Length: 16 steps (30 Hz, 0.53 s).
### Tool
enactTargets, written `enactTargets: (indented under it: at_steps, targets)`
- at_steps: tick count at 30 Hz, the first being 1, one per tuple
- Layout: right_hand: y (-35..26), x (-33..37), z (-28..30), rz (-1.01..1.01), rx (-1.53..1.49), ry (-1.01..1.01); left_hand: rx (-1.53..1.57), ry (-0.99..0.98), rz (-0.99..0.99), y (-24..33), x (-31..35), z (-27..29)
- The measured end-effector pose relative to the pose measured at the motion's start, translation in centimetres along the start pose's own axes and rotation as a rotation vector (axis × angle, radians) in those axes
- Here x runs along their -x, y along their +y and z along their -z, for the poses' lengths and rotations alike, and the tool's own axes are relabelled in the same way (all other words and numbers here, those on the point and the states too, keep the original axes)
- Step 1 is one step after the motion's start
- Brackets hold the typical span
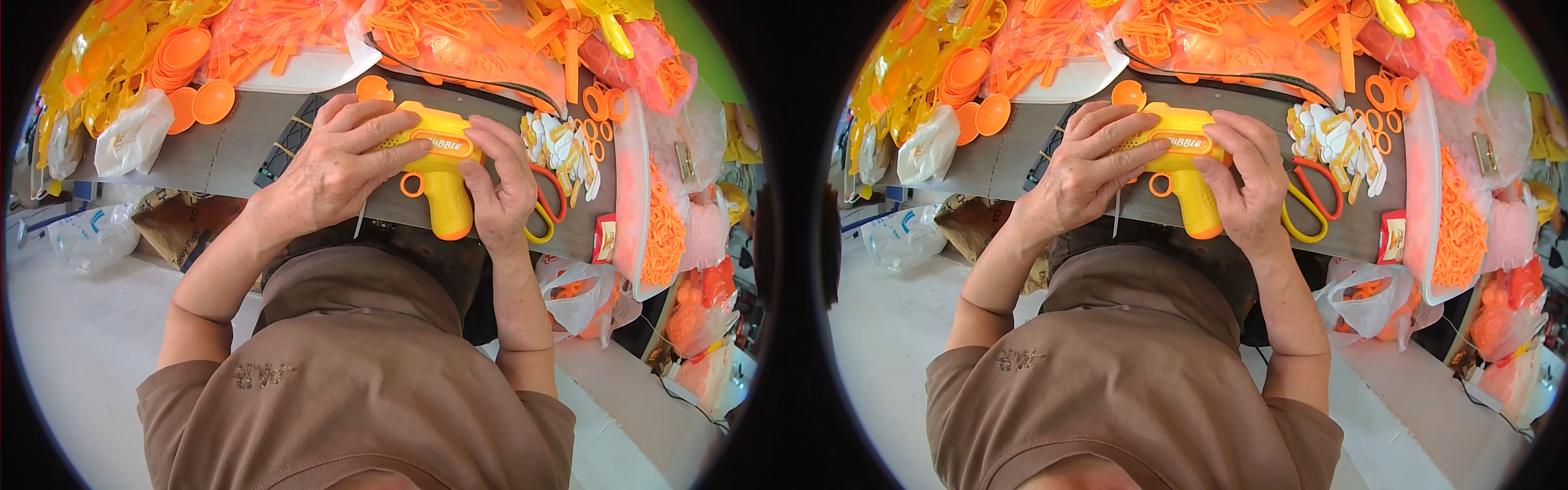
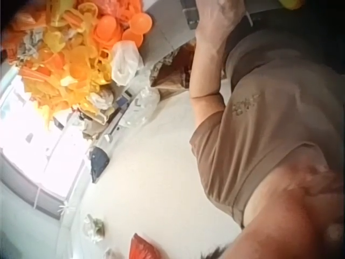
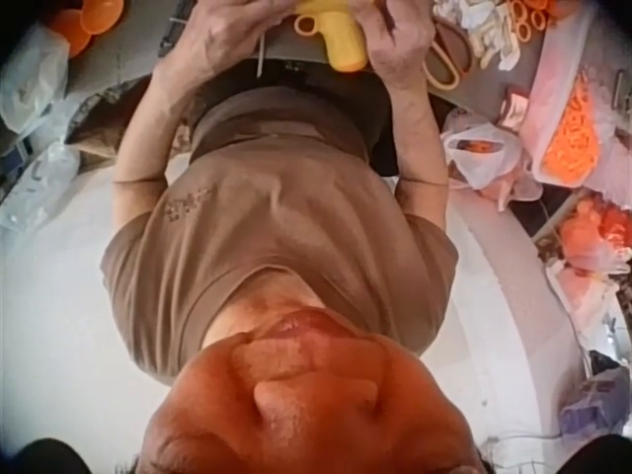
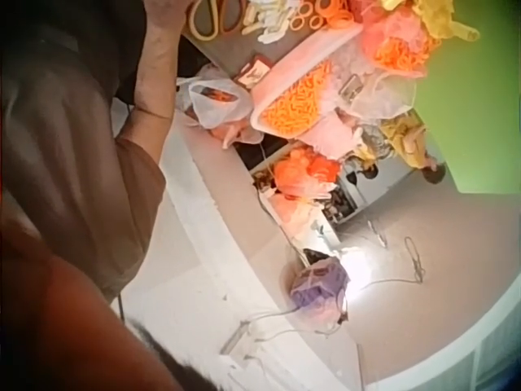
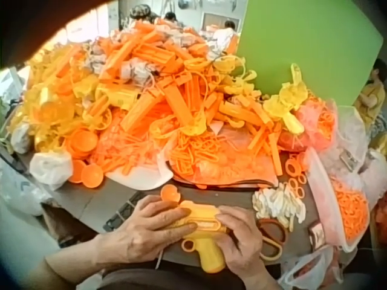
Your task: Assembling plastic toy guns by connecting various internal and external components at a workbench.
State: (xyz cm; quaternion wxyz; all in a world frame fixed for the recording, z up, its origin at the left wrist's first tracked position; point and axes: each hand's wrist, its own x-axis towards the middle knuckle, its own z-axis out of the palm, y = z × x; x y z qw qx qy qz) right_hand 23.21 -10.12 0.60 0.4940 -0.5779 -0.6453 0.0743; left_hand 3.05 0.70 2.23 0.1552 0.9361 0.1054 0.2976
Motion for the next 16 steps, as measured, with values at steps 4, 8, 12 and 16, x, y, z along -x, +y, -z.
enactTargets:
  at_steps: [4,8,12,16]
  targets:
    - [-0.3,0.2,-0.9,-0.267,-0.268,0.061,0.01,0.017,0.011,-0.2,0.2,-0.3]
    - [-0.5,-0.2,-1.4,-0.432,-0.627,0.086,0.014,0.021,0.028,0.0,0.2,-0.4]
    - [-0.2,-0.5,-1.5,-0.526,-0.805,0.068,0.003,0.014,0.034,0.0,0.2,-0.5]
    - [0.4,-0.2,-1.9,-0.491,-0.846,0.035,-0.01,0.003,0.038,0.2,0.2,-0.4]
